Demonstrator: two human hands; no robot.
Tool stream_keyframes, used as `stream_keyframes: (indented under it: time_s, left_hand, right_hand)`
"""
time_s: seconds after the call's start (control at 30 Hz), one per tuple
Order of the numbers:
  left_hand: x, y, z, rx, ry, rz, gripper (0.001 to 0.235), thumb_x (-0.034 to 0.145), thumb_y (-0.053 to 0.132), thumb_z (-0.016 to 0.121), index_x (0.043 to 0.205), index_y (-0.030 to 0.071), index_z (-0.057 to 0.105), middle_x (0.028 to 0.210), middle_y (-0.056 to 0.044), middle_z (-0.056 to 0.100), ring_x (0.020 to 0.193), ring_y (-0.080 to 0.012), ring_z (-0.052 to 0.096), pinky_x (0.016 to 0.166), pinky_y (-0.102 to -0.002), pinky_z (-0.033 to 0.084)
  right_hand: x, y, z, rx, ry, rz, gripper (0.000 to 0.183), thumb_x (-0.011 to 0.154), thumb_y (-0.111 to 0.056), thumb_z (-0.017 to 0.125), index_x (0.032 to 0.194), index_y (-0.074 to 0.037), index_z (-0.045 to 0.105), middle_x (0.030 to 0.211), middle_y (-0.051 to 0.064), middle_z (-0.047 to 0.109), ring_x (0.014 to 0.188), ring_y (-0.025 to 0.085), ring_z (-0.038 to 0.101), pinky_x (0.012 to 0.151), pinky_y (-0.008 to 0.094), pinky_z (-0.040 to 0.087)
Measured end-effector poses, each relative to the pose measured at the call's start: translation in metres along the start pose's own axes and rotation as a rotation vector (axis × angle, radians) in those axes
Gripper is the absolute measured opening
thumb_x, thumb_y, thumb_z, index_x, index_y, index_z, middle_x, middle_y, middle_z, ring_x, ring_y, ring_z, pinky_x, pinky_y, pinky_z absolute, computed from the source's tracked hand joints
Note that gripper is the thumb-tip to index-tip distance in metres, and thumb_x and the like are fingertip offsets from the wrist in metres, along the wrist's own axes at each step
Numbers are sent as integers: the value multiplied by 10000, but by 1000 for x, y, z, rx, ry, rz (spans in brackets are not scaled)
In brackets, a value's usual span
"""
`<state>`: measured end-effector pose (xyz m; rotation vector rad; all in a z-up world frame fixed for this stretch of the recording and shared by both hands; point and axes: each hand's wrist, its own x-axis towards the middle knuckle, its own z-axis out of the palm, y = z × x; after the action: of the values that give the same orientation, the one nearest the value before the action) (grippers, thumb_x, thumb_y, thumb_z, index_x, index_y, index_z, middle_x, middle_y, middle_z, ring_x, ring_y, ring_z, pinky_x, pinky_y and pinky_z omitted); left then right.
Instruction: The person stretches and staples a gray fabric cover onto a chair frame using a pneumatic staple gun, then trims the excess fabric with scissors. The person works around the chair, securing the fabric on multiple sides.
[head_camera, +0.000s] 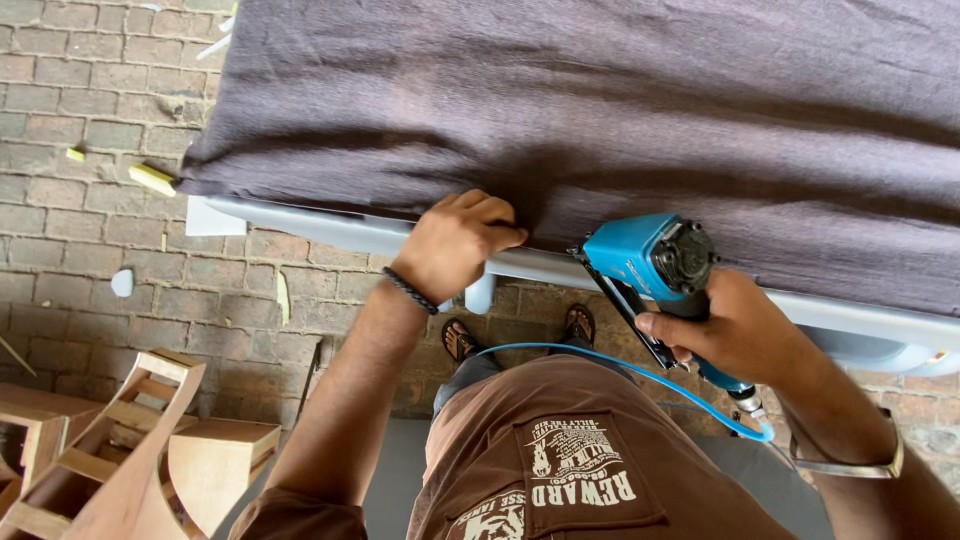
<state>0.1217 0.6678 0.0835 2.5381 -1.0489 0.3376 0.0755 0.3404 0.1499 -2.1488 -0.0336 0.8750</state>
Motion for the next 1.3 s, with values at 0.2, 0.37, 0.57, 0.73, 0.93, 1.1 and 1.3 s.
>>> stream_keyframes:
  time_s: [0.2, 0.37, 0.57, 0.73, 0.93, 1.1, 1.3]
  left_hand:
    - [-3, -12, -17, -32, -12, 98, 338, 828, 44, 685, 1125, 163, 791, 1069, -36, 683, 1026, -215, 653, 884, -362, 559]
    - [-15, -35, -22, 28, 40, 103, 363, 808, 24, 708, 1135, 160, 788, 1124, -40, 713, 1046, -208, 673, 886, -342, 590]
    - [-71, -99, -56, 84, 117, -94, 198, 891, -3, 728, 1008, 142, 793, 1066, -28, 755, 1016, -190, 715, 827, -309, 624]
    - [-97, -119, -67, 35, 124, -136, 275, 858, -47, 721, 984, 182, 808, 1044, 5, 763, 996, -172, 724, 825, -287, 628]
    - [-100, -110, -74, 12, 3, -181, 452, 713, -92, 723, 1076, 161, 816, 1142, -14, 738, 1102, -218, 673, 925, -341, 588]
    - [-112, -100, -80, -59, 83, -240, 493, 713, -44, 729, 1162, 152, 785, 1246, -26, 702, 1219, -238, 619, 1037, -360, 536]
    - [-118, -93, -70, 30, 219, -291, 520, 726, 9, 713, 1180, 253, 779, 1469, -104, 591, 1392, -318, 498, 1180, -485, 353]
  right_hand:
    - [6, -32, 19, -102, 17, 192, 248, 868, -261, 781, 1074, -137, 721, 603, 85, 723, 515, 171, 667, 528, 344, 535]
    - [7, -38, 29, 31, 56, 209, 253, 841, -262, 774, 1055, -130, 748, 575, 90, 680, 482, 175, 595, 506, 363, 495]
    - [8, -57, 41, -54, 59, 156, 264, 859, -287, 804, 807, -62, 677, 532, 78, 679, 478, 172, 619, 513, 347, 496]
    - [35, -81, 65, -14, -39, -41, 273, 821, -329, 759, 772, -67, 705, 509, 48, 669, 463, 154, 636, 503, 326, 515]
    - [69, -126, 86, -84, -78, -141, 299, 860, -313, 747, 779, -25, 726, 533, 51, 662, 473, 151, 629, 510, 329, 503]
    - [78, -157, 94, -86, -99, -149, 251, 846, -261, 715, 1045, -108, 714, 504, 39, 633, 425, 135, 604, 471, 317, 502]
    - [81, -168, 100, -183, -99, -163, 289, 881, -304, 719, 1108, -125, 711, 483, 47, 620, 413, 144, 599, 469, 321, 496]
